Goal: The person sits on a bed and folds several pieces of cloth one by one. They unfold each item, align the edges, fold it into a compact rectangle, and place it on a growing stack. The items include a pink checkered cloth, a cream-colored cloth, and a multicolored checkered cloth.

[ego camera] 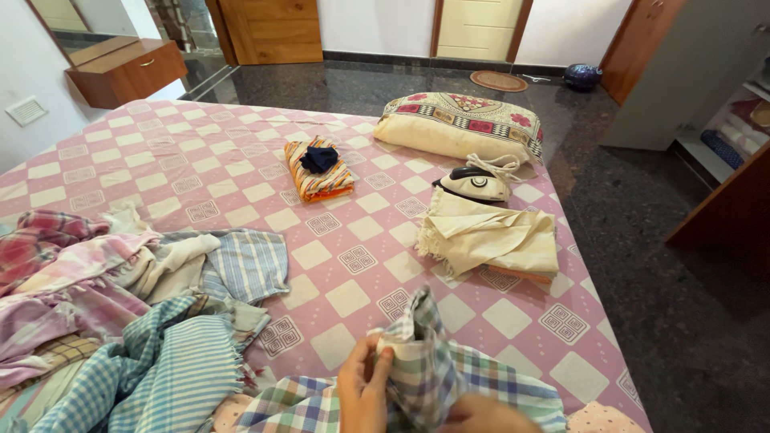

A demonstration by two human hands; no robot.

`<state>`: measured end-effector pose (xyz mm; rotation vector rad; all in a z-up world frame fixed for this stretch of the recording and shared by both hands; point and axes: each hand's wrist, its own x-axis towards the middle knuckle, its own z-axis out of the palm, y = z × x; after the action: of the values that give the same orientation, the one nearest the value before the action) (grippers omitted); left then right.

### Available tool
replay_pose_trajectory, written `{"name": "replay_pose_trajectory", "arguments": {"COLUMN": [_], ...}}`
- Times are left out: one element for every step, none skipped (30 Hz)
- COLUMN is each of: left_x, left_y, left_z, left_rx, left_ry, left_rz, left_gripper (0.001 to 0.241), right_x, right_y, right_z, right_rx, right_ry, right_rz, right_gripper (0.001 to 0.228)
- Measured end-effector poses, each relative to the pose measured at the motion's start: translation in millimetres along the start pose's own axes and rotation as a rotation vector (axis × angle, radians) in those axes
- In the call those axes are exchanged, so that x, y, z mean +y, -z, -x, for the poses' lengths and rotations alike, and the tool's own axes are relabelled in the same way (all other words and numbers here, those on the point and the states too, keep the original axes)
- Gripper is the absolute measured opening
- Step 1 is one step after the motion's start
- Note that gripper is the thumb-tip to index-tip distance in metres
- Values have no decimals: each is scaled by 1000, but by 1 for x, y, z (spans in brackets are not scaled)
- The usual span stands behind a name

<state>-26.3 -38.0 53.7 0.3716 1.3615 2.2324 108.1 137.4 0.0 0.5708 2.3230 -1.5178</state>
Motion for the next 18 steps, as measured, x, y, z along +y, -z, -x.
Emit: {"name": "replay_pose_trajectory", "arguments": {"left_x": [7, 13, 19, 25, 32, 42, 52, 63, 76, 91, 105, 117, 126, 132, 137, 141, 143, 141], "left_y": [-6, -12, -20, -29, -36, -40, -44, -49, -47, -41, -33, -26, -20, -15, -11, -8, -6, -7], "left_z": [0, -1, -1, 1, 3, 5, 7, 8, 8, 6, 2, -3, -6, -8, -10, -13, -14, -15], "left_rx": [-47, -98, -153, -211, -269, -310, -351, -394, -426, -455, -484, -372, -260, -218, -177, -137, -145, -157], "left_ry": [-18, -36, -17, 4, 25, -10, -45, -79, -135, -191, -246, -281, -313, -311, -309, -306, -345, -378], "left_rz": [35, 69, 28, -14, -57, -72, -86, -101, -43, 20, 83, -75, -233, -327, -421, -516, -480, -442], "left_gripper": [19, 17, 18, 19, 20, 20, 21, 22, 20, 19, 19, 19, 19, 20, 21, 22, 20, 18], "right_x": [0, -1, -4, -7, -12, -19, -27, -35, -42, -48, -50, -51, -49, -45, -38, -29, -16, 0], "right_y": [-17, -34, -50, -65, -77, -92, -103, -113, -119, -126, -129, -133, -134, -137, -137, -134, -130, -125], "right_z": [-12, -23, -36, -46, -56, -64, -73, -80, -84, -88, -90, -90, -89, -88, -86, -82, -77, -67], "right_rx": [-79, -111, -120, -124, -121, -112, -101, -83, -60, -37, -6, 26, 59, 109, 168, 217, 324, 423], "right_ry": [24, 43, 66, 86, 107, 127, 147, 164, 180, 194, 202, 209, 219, 220, 220, 234, 179, 128], "right_rz": [-52, -111, -173, -238, -302, -372, -435, -496, -551, -600, -638, -670, -701, -719, -723, -737, -677, -625], "right_gripper": [39, 39, 38, 37, 36, 35, 35, 34, 33, 33, 32, 32, 31, 31, 30, 30, 30, 26]}}
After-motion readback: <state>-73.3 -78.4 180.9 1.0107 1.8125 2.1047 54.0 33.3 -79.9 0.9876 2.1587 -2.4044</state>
